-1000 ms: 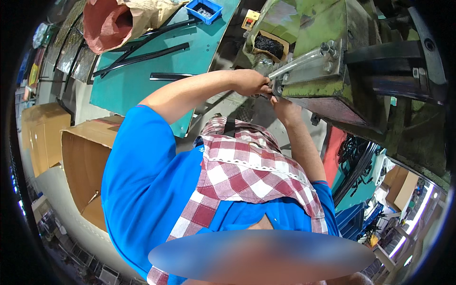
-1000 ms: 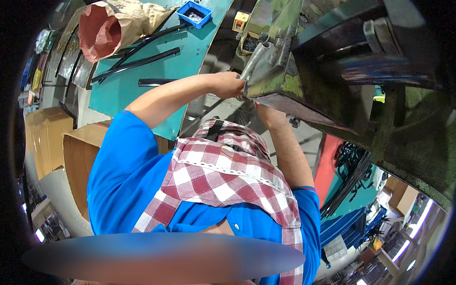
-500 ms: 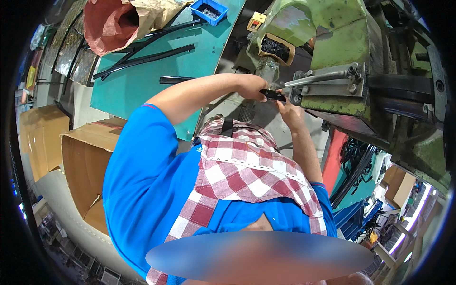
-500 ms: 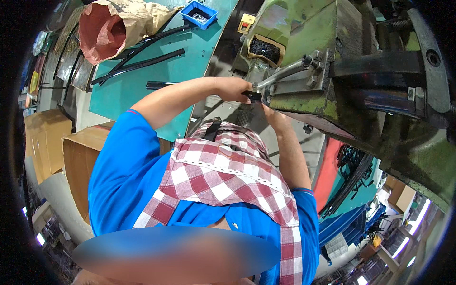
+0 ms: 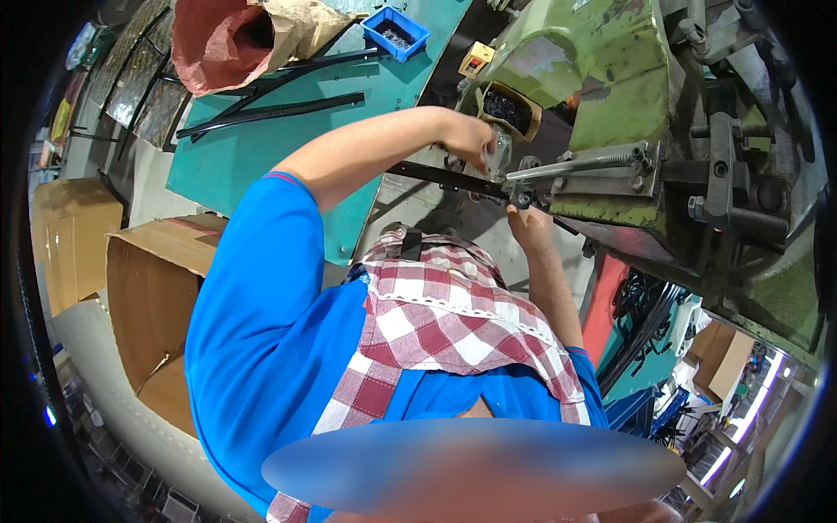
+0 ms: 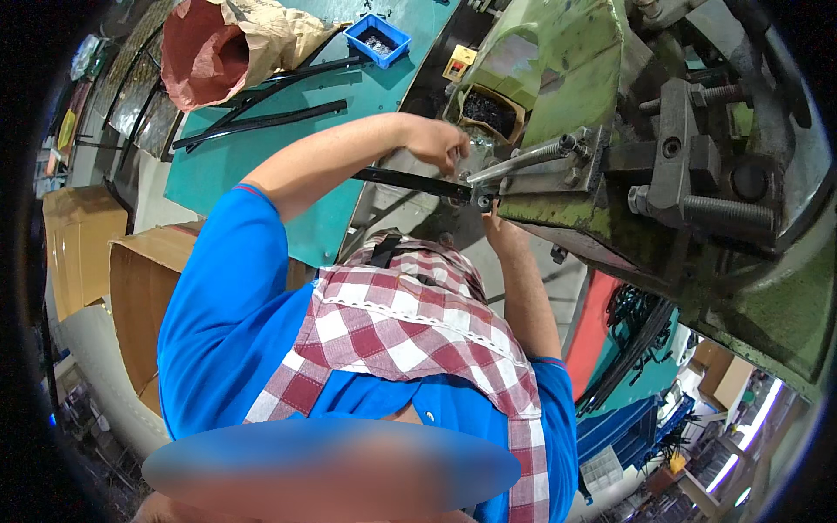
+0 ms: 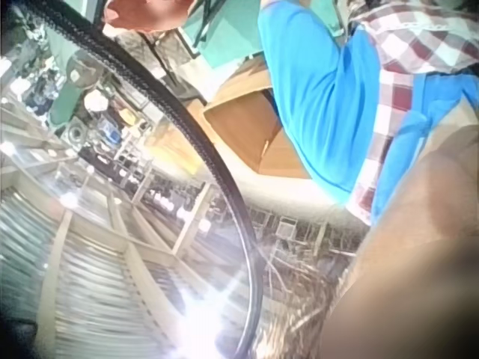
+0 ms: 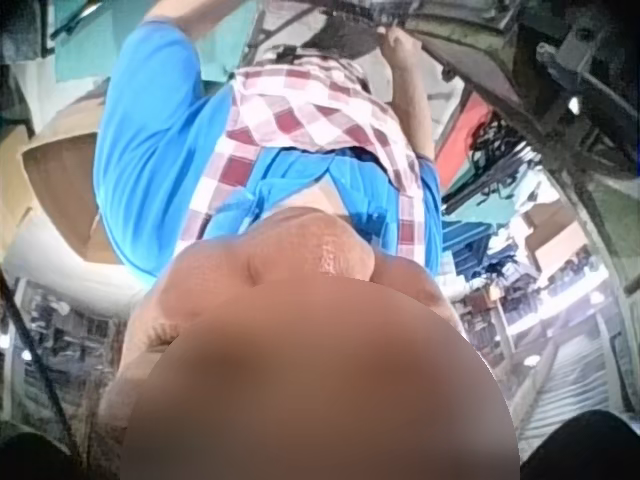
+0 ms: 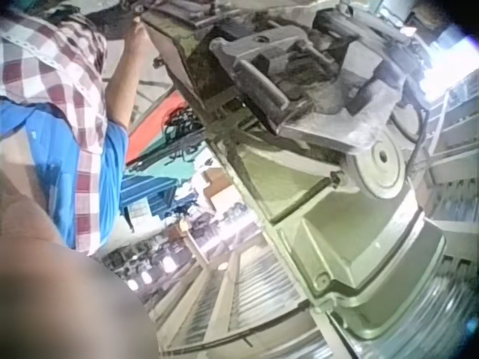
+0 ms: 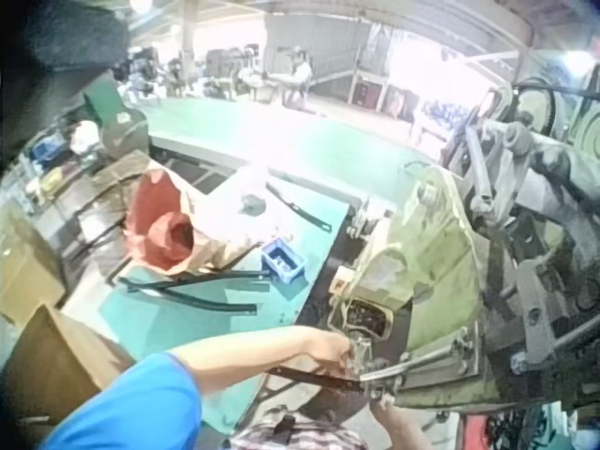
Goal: The person repeatedly picks up black plastic hanger parts, inserts them into a green machine, and removes the assembled hangers. The finished hangers are placed into a cardboard box.
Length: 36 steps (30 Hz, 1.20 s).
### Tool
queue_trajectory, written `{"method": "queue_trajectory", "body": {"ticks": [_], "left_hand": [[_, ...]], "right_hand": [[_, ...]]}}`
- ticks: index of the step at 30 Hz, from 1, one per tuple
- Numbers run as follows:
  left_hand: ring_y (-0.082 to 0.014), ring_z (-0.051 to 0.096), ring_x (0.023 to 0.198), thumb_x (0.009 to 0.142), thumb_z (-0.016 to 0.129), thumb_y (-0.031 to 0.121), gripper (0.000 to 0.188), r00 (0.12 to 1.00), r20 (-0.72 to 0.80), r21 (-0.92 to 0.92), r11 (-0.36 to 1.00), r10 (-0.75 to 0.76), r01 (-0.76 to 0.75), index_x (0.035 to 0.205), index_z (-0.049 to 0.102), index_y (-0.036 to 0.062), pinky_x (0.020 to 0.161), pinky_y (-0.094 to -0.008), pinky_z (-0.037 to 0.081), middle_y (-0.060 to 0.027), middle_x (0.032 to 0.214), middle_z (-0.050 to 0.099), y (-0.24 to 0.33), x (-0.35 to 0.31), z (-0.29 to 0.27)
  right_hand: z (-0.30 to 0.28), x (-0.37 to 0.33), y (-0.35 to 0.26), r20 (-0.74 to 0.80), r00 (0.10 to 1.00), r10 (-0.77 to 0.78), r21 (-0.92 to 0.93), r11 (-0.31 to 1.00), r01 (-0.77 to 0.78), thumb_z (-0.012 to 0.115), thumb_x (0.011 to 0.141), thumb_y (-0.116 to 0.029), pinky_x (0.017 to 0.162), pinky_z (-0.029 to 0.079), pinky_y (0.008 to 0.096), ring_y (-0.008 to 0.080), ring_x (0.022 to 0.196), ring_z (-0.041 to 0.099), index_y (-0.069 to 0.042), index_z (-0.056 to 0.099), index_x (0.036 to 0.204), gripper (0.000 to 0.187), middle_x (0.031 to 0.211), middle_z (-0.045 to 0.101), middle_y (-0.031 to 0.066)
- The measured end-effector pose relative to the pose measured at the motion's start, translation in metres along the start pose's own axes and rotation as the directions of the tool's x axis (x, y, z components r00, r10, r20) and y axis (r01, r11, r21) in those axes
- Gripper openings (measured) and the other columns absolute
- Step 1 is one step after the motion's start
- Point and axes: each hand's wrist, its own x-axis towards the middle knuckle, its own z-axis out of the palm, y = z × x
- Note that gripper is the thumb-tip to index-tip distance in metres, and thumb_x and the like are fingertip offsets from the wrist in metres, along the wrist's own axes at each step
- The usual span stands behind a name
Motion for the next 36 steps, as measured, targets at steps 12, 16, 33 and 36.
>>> {"method": "queue_trajectory", "body": {"ticks": [12,16,33,36], "left_hand": [[-0.0322,0.067,0.098,0.085,0.050,0.013,0.025,0.890,-0.373,0.326,0.861,-0.262,0.390,0.092,0.073,0.0063,0.080,-0.0431,0.054,-0.0156,0.107,0.069,-0.048,0.128,-0.009],[-0.0302,0.067,0.100,0.088,0.049,0.014,0.027,0.833,-0.412,0.340,0.786,-0.369,0.516,0.100,0.073,0.0086,0.082,-0.0413,0.055,-0.0142,0.107,0.069,-0.073,0.120,-0.006],[-0.0356,0.065,0.084,0.073,0.063,0.010,0.018,0.872,-0.387,0.079,0.953,0.299,-0.291,0.088,0.065,0.0003,0.073,-0.0406,0.050,-0.0230,0.086,0.066,-0.042,0.007,0.020],[-0.0346,0.063,0.092,0.079,0.065,0.015,0.023,0.938,-0.341,-0.274,0.947,0.066,-0.167,0.097,0.064,0.0015,0.078,-0.0400,0.048,-0.0233,0.093,0.064,-0.013,-0.036,0.037]], "right_hand": [[-0.091,0.005,-0.032,0.152,0.976,0.156,0.097,0.980,-0.172,0.074,0.072,-0.021,0.089,0.043,0.0519,0.0397,0.103,0.055,0.001,0.061,0.109,0.045,0.106,0.060,0.0193],[-0.114,-0.016,-0.058,0.231,0.900,0.370,0.081,0.914,-0.397,0.073,0.070,-0.016,0.088,0.041,0.0453,0.0309,0.097,0.058,-0.010,0.064,0.100,0.032,0.100,0.063,0.0098],[-0.120,-0.038,-0.015,0.152,0.960,0.237,0.093,0.963,-0.253,0.071,0.067,-0.011,0.087,0.040,0.0425,0.0312,0.095,0.056,-0.008,0.061,0.092,0.027,0.094,0.058,0.0110],[-0.117,-0.033,-0.006,0.122,0.979,0.165,0.138,0.974,-0.181,0.070,0.068,-0.010,0.085,0.040,0.0415,0.0303,0.094,0.056,-0.006,0.060,0.089,0.023,0.091,0.058,0.0099]]}}
